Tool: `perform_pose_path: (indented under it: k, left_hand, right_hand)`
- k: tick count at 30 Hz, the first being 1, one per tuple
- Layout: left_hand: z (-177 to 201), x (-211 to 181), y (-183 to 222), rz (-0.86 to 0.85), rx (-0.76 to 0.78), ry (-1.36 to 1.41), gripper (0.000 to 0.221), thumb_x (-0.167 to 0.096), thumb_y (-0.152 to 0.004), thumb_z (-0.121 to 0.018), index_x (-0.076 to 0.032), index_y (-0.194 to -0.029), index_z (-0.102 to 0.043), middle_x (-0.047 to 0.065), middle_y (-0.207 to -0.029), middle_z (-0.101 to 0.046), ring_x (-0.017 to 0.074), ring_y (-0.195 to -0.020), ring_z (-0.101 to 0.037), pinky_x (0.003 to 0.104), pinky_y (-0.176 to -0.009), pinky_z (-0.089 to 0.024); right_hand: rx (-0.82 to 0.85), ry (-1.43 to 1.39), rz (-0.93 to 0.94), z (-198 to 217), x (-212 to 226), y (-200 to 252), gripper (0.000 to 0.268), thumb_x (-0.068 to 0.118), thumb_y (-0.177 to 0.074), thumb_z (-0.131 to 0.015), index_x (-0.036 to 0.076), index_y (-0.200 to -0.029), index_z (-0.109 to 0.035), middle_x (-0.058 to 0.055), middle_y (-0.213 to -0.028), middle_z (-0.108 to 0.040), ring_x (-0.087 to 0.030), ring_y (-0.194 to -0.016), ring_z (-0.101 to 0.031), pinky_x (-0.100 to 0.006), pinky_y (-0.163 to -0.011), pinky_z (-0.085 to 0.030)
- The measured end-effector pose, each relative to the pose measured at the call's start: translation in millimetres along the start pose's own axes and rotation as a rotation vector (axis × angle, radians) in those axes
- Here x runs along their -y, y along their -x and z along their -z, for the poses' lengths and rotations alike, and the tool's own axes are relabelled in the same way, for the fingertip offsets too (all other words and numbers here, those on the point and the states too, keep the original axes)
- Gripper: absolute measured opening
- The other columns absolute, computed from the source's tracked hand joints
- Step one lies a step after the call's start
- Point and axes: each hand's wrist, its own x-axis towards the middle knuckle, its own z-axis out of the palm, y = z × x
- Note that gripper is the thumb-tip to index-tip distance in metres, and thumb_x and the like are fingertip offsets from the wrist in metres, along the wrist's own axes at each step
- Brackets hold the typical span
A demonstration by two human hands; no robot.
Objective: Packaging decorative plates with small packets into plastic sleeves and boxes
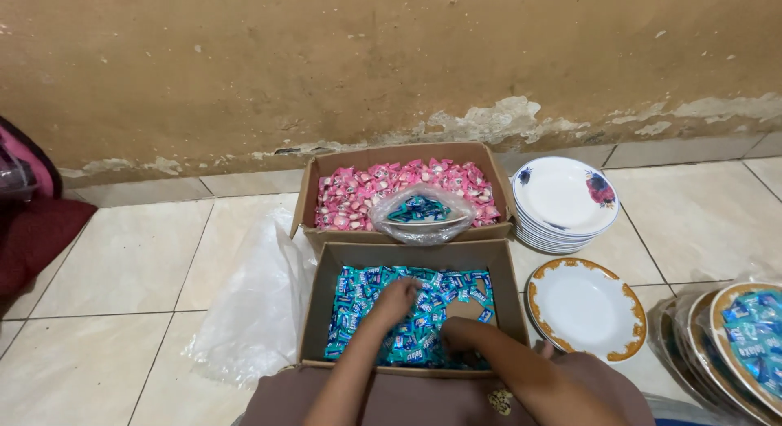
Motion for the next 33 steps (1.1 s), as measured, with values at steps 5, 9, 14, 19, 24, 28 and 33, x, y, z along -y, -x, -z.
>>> perform_pose_path:
  k: [5,9,14,19,24,28,33]
  left_hand:
    - [-48.2,64.0,1.7,0.198,0.511,-0.627,0.06,-0.031,-0.095,-0.066,-0.015,-0.149,-0.047,0.02,-0.151,-0.044,0.0403,-0.134,-0.05,0.049,-0.104,-0.047]
    - [-45.8,64.6,6.0,0.174,0.473,-0.649,0.044,-0.024,-0.091,-0.07,-0.004,-0.128,-0.055,0.022,-0.131,-0.054,0.0419,-0.119,-0.06,0.05,-0.093,-0.056]
    - [-57.6,103.5,-15.9,0.042,0.212,-0.556,0.008,-0.019,-0.087,-0.071,-0.012,-0.091,-0.073,0.019,-0.096,-0.069,0.0427,-0.098,-0.07,0.052,-0.083,-0.061]
    - [-44.6,86.7,-8.2,-0.102,0.048,-0.547,0.015,-0.025,-0.08,-0.073,-0.012,-0.083,-0.08,0.02,-0.08,-0.072,0.0422,-0.091,-0.073,0.055,-0.08,-0.062]
    - [-47.9,91.6,-20.7,0.026,0.099,-0.395,0.013,-0.034,-0.08,-0.078,-0.022,-0.084,-0.079,0.012,-0.088,-0.073,0.0376,-0.101,-0.071,0.051,-0.085,-0.06]
    - [-44.7,85.9,-18.6,0.042,0.137,-0.384,0.019,-0.038,-0.073,-0.085,-0.021,-0.077,-0.078,0.01,-0.084,-0.074,0.0389,-0.102,-0.072,0.052,-0.086,-0.059]
    - [-23.9,50.6,8.9,-0.01,0.124,-0.283,0.019,-0.03,-0.081,-0.08,-0.012,-0.084,-0.074,0.019,-0.087,-0.072,0.0422,-0.104,-0.07,0.051,-0.086,-0.059]
  right_hand:
    - [-0.294,-0.341,0.136,-0.8,-13.8,2.5,0.015,0.031,-0.085,-0.083,0.018,-0.084,-0.076,-0.002,-0.081,-0.07,-0.018,-0.071,-0.063,-0.034,-0.061,-0.049]
    - [-0.49,-0.427,0.325,-4.7,-21.7,-4.6,0.046,0.017,-0.09,-0.07,0.021,-0.055,-0.04,0.003,-0.06,-0.054,-0.01,-0.058,-0.051,-0.035,-0.056,-0.038]
    - [-0.591,-0.498,0.305,6.6,-19.5,10.9,0.017,0.022,-0.087,-0.068,0.006,-0.089,-0.076,-0.015,-0.082,-0.075,-0.042,-0.084,-0.07,-0.05,-0.078,-0.058]
    - [-0.645,-0.48,0.164,20.5,-14.0,47.1,0.02,0.032,-0.081,-0.072,0.014,-0.089,-0.077,-0.009,-0.083,-0.077,-0.037,-0.09,-0.073,-0.051,-0.079,-0.058]
    - [-0.688,-0.922,0.288,41.4,-27.2,67.3,0.014,0.004,-0.078,-0.071,0.009,-0.089,-0.078,-0.007,-0.072,-0.08,-0.018,-0.059,-0.077,-0.03,-0.059,-0.062]
    - [-0.715,-1.304,0.42,78.9,-29.6,112.4,0.017,-0.006,-0.085,-0.07,-0.009,-0.102,-0.072,-0.025,-0.081,-0.078,-0.029,-0.065,-0.078,-0.039,-0.06,-0.066]
    - [-1.069,-1.472,0.472,141.9,-40.1,123.0,0.023,0.002,-0.09,-0.071,-0.006,-0.111,-0.067,-0.021,-0.078,-0.073,-0.021,-0.065,-0.075,-0.03,-0.063,-0.063]
